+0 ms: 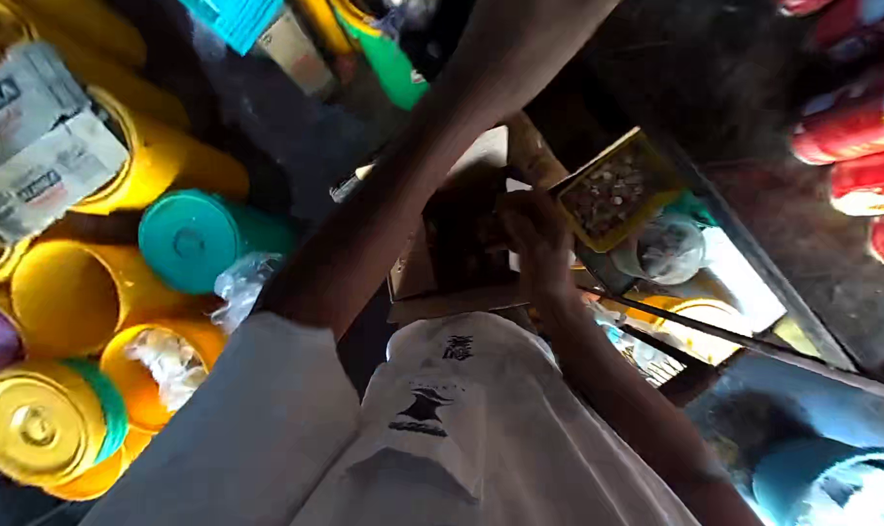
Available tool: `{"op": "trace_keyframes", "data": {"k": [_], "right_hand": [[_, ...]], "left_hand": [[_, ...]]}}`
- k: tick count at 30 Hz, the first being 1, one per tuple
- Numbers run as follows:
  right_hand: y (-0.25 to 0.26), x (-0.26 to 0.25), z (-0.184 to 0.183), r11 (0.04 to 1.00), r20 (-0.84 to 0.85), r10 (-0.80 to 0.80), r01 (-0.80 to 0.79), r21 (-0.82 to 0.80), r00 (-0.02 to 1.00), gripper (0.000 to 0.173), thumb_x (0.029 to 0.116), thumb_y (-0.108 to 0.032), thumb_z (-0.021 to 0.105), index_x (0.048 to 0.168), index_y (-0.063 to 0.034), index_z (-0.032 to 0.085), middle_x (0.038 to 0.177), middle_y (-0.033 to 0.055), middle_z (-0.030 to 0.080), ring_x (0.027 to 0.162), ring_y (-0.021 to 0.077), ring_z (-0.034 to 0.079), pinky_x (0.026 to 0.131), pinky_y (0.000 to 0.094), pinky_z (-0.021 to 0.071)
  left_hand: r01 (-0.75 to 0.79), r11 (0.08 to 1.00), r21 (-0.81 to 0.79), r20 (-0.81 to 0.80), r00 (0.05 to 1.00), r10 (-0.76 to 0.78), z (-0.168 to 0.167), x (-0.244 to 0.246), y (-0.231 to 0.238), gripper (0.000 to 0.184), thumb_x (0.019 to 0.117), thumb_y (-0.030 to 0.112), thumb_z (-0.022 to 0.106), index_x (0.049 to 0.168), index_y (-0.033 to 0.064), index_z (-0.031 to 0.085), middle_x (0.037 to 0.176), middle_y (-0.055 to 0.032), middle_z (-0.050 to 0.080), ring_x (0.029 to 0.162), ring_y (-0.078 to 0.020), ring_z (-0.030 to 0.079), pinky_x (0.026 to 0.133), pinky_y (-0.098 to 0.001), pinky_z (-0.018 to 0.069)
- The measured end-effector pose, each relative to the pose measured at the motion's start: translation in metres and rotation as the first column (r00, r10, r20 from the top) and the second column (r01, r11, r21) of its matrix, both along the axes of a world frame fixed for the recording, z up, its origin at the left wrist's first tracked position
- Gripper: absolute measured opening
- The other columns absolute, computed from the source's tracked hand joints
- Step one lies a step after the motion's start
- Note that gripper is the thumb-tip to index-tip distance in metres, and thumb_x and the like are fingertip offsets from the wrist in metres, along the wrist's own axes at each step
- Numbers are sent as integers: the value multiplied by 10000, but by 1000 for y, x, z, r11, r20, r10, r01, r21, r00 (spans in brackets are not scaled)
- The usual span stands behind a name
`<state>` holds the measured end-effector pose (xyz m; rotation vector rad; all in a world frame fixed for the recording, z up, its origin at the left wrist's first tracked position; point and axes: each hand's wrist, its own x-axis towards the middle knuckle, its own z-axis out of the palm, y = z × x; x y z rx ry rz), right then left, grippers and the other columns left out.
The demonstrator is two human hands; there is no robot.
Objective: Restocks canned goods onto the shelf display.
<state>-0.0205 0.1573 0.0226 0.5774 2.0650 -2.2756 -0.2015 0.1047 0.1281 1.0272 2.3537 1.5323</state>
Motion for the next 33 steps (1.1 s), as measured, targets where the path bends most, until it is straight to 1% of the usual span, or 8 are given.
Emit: {"op": "trace_keyframes", "data": {"k": [3, 6, 11, 15, 19, 26, 29, 33], "right_hand": [[-57, -40, -85, 999, 367, 49, -44, -21, 929, 295, 1024, -92, 555, 1292, 31, 561, 1076, 188, 682, 888, 265, 710, 762, 439, 621], [-72, -37, -160, 933, 583, 200, -335, 131, 787, 447, 1058, -162, 559, 1440, 56, 480, 1414, 264, 546, 1294, 331, 552, 1089, 482, 466], [-101, -43, -204, 530, 711, 256, -710, 463, 655, 502, 1091, -286, 453, 1517, -20, 450, 1496, 277, 490, 1369, 448, 495, 1105, 611, 427], [-156, -45, -218, 750, 658, 75, -477, 458, 750, 763, 1022, -558, 518, 1470, 54, 441, 1387, 312, 555, 1258, 434, 585, 1046, 588, 493], [-184, -33, -251, 588, 664, -54, -513, 625, 746, 1122, 833, -596, 758, 1579, 66, 243, 1604, 327, 287, 1454, 460, 378, 1152, 567, 394], [-168, -43, -237, 678, 725, 29, -547, 492, 688, 958, 922, -597, 653, 1529, 68, 324, 1508, 314, 437, 1335, 445, 524, 1064, 589, 475], [-157, -37, -208, 868, 670, 36, -355, 347, 742, 841, 954, -494, 675, 1526, 31, 351, 1414, 284, 550, 1288, 403, 574, 1074, 577, 479], [-132, -13, -133, 975, 413, -1, -92, 204, 911, 740, 958, -398, 686, 1541, -94, 345, 1231, 222, 665, 1068, 330, 691, 909, 546, 583]], "left_hand": [[257, 922, -288, 169, 962, -215, -121, 39, -88, 283, 1053, 79, 461, 1285, -22, 587, 1076, -124, 697, 997, -210, 691, 952, -420, 566], [393, 624, -676, 159, 904, -397, -210, 82, -156, 337, 984, 55, 601, 1314, 79, 663, 1221, -175, 699, 1240, -366, 618, 1234, -638, 218], [214, 539, -814, -46, 902, -428, -168, 99, -225, 463, 1072, 399, 498, 991, -1, 716, 967, -201, 705, 1071, -434, 644, 1156, -683, 288], [126, 515, -848, -9, 968, -251, -176, 114, -290, 348, 1045, 373, 570, 1145, 80, 727, 1158, -167, 714, 1195, -390, 631, 1155, -642, 328], [134, 544, -828, 74, 989, -132, -204, 125, -311, 319, 1011, 333, 640, 1223, 105, 711, 1243, -172, 675, 1204, -395, 614, 1143, -641, 336], [77, 690, -720, 303, 929, 213, -184, 126, -302, 317, 1026, 288, 635, 1246, 65, 683, 1209, -183, 681, 1143, -395, 631, 994, -602, 481], [17, 819, -573, 503, 797, 335, -174, 121, -288, 384, 1056, 324, 579, 1332, 59, 613, 1198, -187, 695, 1068, -340, 693, 946, -576, 541], [-89, 926, -367, 749, 563, 350, -162, 128, -240, 653, 1047, 484, 531, 1554, 101, 379, 1435, -175, 571, 1267, -282, 603, 1039, -512, 520]]}}
